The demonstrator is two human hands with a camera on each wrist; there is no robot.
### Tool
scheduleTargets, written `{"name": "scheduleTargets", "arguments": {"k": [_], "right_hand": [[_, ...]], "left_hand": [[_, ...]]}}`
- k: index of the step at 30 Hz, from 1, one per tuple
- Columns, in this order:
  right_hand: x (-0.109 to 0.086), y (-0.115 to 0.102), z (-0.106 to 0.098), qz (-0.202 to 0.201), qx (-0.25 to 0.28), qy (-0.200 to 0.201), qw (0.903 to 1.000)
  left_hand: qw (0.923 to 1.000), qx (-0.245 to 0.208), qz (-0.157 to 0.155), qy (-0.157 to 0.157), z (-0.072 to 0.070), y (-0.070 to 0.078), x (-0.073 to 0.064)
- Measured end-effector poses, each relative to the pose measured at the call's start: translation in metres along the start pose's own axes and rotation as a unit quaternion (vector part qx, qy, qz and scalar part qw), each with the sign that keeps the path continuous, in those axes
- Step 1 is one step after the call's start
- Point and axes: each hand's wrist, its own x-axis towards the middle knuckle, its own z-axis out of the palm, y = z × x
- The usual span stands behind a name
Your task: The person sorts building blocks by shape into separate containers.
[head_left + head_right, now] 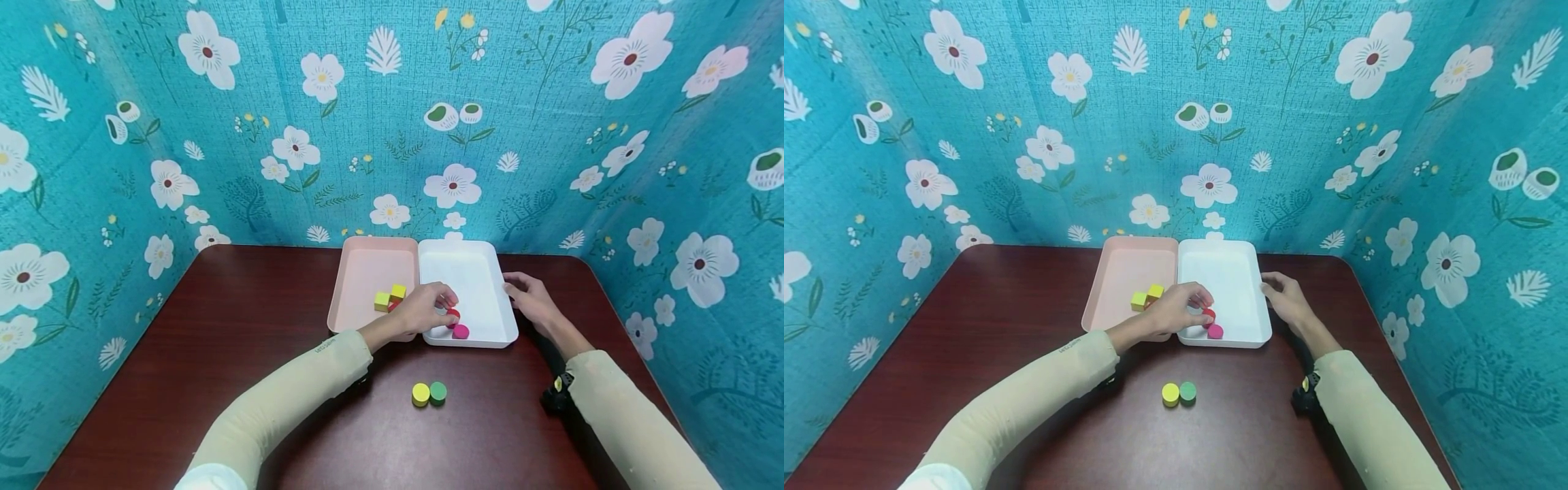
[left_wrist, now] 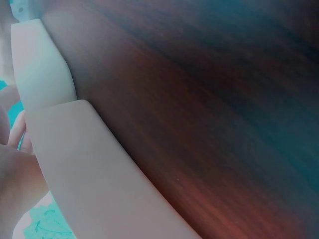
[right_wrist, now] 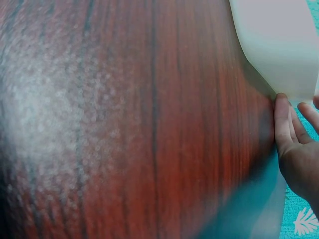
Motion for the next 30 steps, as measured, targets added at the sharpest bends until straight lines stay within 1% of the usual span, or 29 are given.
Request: {"name": "scheduleTargets", "arguments": {"k": [7,16,22,27,30], "right_hand": [[0.000,0.000,0.000,-0.005,-0.001,0.003,1.0000],[-0.001,0.003,0.002,-0.012,-0.005,0.005,0.9999],[0.000,0.005,0.002,-0.007,-0.007,0.008,0.9999],[0.001,0.003,0.001,-0.013,-0.007,0.011,0.9998],[0.000,0.003,0.001,-0.011,-0.009,0.010,0.9999]], "left_hand": [[1.0000,-0.001,0.004,0.005,-0.001,0.000,0.000],[0.9999,-0.003,0.015,0.000,-0.006,0.003,-0.002],[0.9995,-0.017,0.022,-0.018,-0.016,0.011,-0.008],[0.9993,-0.019,0.020,-0.026,-0.026,0.017,-0.016],[0.9986,-0.023,0.026,-0.041,-0.030,0.020,-0.022]]}}
